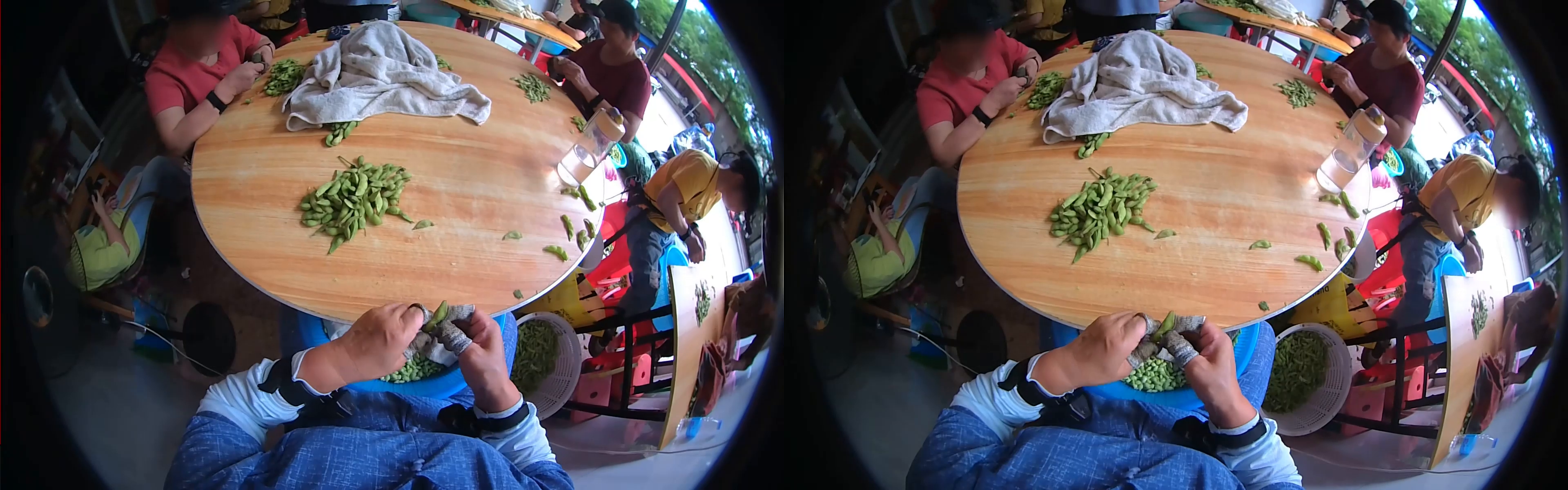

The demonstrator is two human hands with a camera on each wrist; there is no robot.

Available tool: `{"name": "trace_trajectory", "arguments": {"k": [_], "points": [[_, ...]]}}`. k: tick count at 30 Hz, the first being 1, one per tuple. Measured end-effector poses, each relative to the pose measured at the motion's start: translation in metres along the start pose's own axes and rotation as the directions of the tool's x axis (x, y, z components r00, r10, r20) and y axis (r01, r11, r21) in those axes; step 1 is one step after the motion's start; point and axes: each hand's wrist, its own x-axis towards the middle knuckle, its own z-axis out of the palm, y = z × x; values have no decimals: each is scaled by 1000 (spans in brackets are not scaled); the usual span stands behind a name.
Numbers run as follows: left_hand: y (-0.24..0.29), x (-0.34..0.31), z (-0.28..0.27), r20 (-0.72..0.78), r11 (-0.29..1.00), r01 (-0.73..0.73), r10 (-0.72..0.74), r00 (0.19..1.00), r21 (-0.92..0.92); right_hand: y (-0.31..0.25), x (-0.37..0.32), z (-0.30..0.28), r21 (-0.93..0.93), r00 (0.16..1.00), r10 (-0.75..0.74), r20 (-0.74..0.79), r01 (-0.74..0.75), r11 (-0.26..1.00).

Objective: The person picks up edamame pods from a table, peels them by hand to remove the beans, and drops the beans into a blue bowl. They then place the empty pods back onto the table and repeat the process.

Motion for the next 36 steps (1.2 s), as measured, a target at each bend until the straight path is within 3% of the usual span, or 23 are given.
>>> {"name": "trace_trajectory", "arguments": {"k": [2,5,8,9,11,15,18,19,22,27,31,33,36], "points": [[0,-3,5,-19,985,-58,62,998,164,0,-2,-1,-41,1000,-16,13,16,999],[-2,-9,11,-53,991,-77,83,995,113,2,-5,-7,-19,997,36,63,-35,999],[-1,-10,13,-165,997,-76,75,984,-2,9,-7,-6,68,995,-15,99,8,998],[2,-11,13,-174,982,-11,-22,984,-189,10,-8,-5,79,995,-21,100,13,997],[9,-14,13,-138,836,104,-210,968,-539,10,-10,-1,99,994,-33,104,23,995],[5,-23,6,212,363,361,-390,896,-859,7,-16,10,-55,987,-109,116,116,992],[-1,-33,3,150,653,305,-283,947,-693,12,-20,11,-180,983,-129,134,152,972],[3,-35,3,11,728,170,-218,976,-664,16,-21,9,-230,982,-123,140,153,961],[0,-40,15,-113,766,72,-185,976,-638,16,-24,13,-273,982,-90,166,133,953],[-3,-51,22,-39,836,166,-218,975,-523,25,-22,6,-308,973,-6,231,79,948],[-2,-52,21,82,782,237,-233,969,-576,13,-22,2,-90,948,186,260,-168,982],[0,-48,25,15,836,163,-182,983,-524,12,-20,-4,-71,942,236,240,-225,972],[-9,-49,36,-4,882,174,-195,981,-437,38,-17,-18,-263,968,126,219,-65,963]]}}
